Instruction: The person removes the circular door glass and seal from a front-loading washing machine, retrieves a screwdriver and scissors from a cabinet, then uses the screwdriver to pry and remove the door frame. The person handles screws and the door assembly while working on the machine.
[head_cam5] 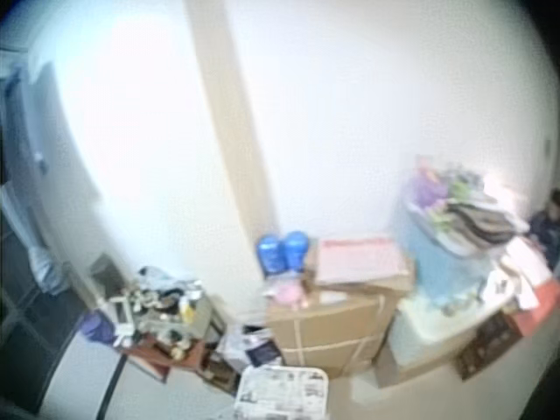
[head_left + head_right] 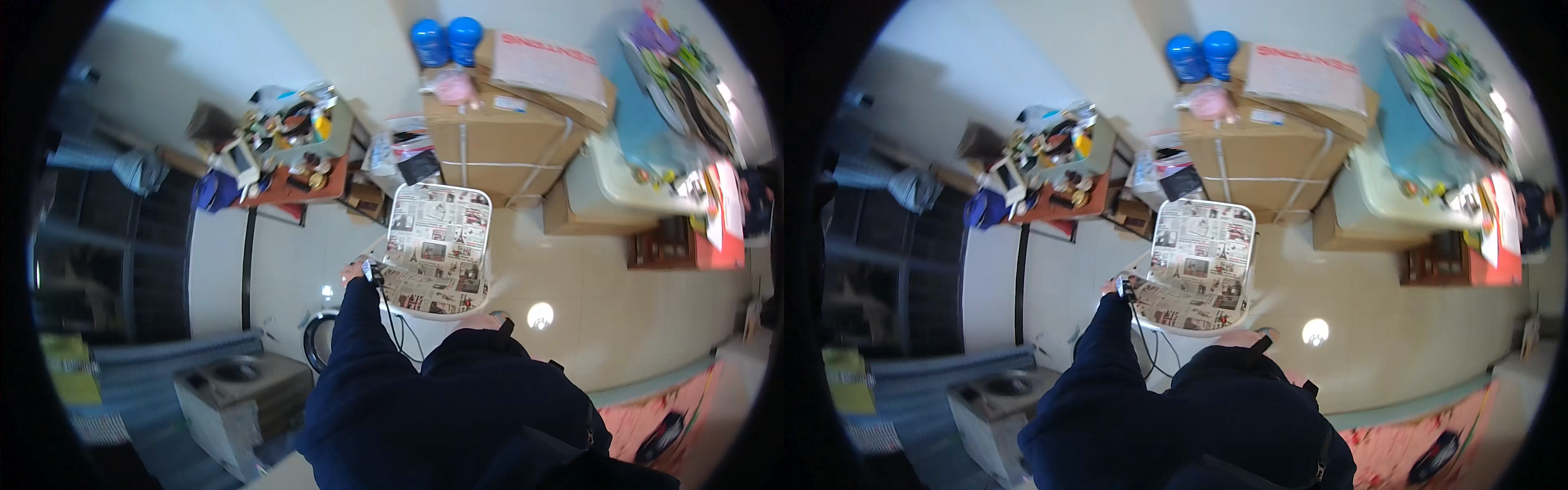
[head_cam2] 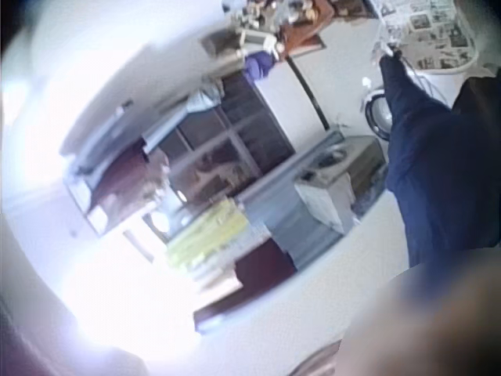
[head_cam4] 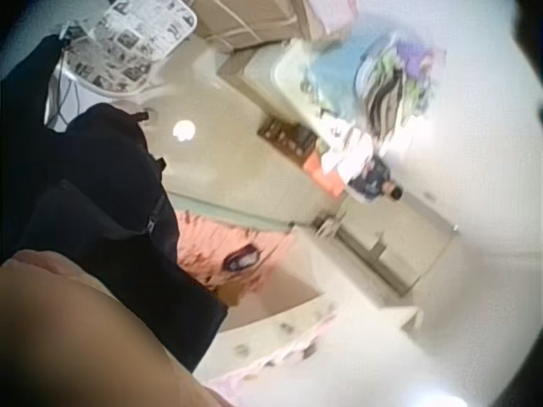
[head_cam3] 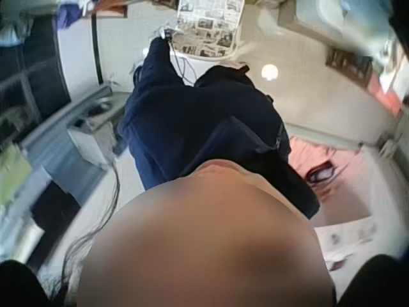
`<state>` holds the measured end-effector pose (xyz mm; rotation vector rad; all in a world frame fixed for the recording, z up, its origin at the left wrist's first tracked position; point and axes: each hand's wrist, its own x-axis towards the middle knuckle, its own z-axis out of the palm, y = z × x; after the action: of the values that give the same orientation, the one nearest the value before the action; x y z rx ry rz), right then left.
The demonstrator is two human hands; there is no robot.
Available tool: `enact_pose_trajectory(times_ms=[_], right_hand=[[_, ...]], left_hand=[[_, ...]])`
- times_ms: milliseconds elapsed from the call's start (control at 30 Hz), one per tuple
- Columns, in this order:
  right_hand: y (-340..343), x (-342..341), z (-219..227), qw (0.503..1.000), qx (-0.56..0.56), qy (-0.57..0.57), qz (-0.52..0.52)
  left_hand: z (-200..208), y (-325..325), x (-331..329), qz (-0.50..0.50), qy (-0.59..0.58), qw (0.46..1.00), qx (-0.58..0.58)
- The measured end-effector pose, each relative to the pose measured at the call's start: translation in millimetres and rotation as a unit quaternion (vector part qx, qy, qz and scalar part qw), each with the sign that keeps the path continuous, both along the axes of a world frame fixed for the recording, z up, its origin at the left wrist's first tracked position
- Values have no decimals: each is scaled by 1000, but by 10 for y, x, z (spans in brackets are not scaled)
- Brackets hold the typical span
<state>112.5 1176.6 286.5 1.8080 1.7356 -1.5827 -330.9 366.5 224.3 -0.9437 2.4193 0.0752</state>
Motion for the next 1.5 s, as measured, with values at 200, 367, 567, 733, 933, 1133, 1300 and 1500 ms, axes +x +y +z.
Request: enact_pose_trajectory(times_ms=[200, 367, 567, 733, 933, 1133, 1300, 1500], right_hand=[[791, -615, -403, 991, -18, 44, 122], [1694, -1213, -385, 971, 0, 151, 184], [2757, -970, -152, 985, -2, 103, 142], [2871, 303, -275, 996, -89, 8, 30], [2997, 905, -180, 990, -80, 46, -105], [4094, 679, -184, 971, -70, 149, -171], [5275, 689, -117, 956, -5, 201, -215], [6068, 2000, -848, 940, 10, 204, -273]], left_hand=[[171, 1336, 111, 11, 146, 985, -89], [-5, 2524, 373, -76, 113, 991, 4], [-568, 3740, 647, -17, 143, 940, -308], [-732, 4117, 758, -217, 19, 971, 103], [-925, 5657, 909, 19, -168, 932, 320], [-1035, 8121, 445, -56, -296, 869, 394], [-557, 10479, 169, -145, -372, 753, 524], [-65, 12957, 100, -258, -345, 707, 561]])
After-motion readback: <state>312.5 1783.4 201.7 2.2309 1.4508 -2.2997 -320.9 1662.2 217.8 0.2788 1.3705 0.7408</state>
